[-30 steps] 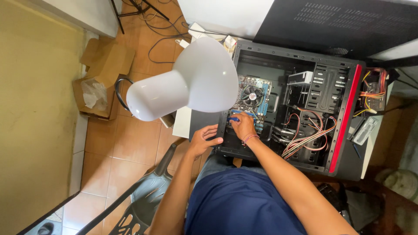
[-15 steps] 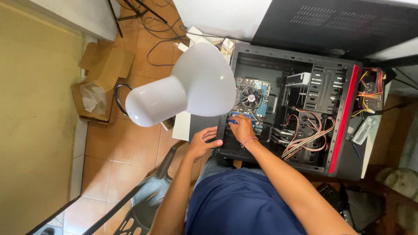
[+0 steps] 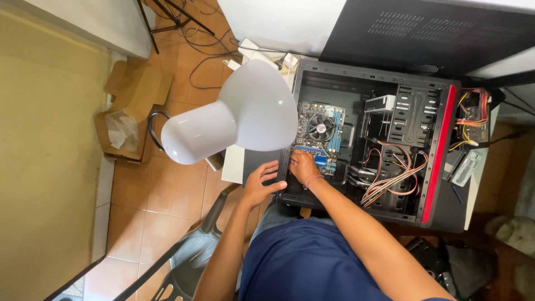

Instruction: The person works on an open desktop computer case on a desk, connecting cables to the motherboard, adjusting components, and handling the RAM modules and CPU cooling fan. They use a screwdriver on the board and reposition the motherboard and fan inside the case.

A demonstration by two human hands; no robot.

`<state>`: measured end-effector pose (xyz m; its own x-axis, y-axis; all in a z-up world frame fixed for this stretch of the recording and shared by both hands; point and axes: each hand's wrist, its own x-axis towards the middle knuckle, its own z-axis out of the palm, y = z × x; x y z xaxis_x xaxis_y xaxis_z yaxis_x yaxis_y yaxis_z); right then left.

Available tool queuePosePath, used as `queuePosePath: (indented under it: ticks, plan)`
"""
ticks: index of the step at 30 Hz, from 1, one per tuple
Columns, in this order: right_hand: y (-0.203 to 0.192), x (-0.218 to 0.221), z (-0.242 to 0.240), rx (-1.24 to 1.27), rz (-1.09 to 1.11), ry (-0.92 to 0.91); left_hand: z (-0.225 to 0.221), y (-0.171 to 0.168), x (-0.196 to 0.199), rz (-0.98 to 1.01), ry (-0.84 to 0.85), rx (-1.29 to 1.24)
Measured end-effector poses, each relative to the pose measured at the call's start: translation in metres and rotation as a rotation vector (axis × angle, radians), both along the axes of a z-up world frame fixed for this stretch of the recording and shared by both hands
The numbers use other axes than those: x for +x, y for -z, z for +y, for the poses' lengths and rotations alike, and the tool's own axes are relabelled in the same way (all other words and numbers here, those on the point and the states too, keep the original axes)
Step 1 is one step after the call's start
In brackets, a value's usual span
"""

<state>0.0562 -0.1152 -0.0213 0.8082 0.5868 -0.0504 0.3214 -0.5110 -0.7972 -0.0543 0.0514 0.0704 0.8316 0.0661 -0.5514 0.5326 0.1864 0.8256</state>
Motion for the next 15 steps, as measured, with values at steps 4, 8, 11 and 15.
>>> queuePosePath:
  ticks: [4, 8, 11, 15]
  plan:
    - [0.007, 0.003, -0.003, 0.019, 0.07, 0.049, -0.014, -0.072, 0.027, -0.265, 0.01, 0.606]
    - [0.059, 0.003, -0.011, 0.054, 0.01, 0.03, -0.037, -0.064, 0.058, -0.604, 0.39, 1.056]
    - [0.118, 0.001, -0.014, 0.243, 0.228, 0.161, -0.06, -0.034, 0.078, -0.743, 0.722, 1.571]
    - [0.124, -0.002, -0.011, 0.231, 0.28, 0.24, -0.073, -0.004, 0.093, -0.441, 1.098, 1.75]
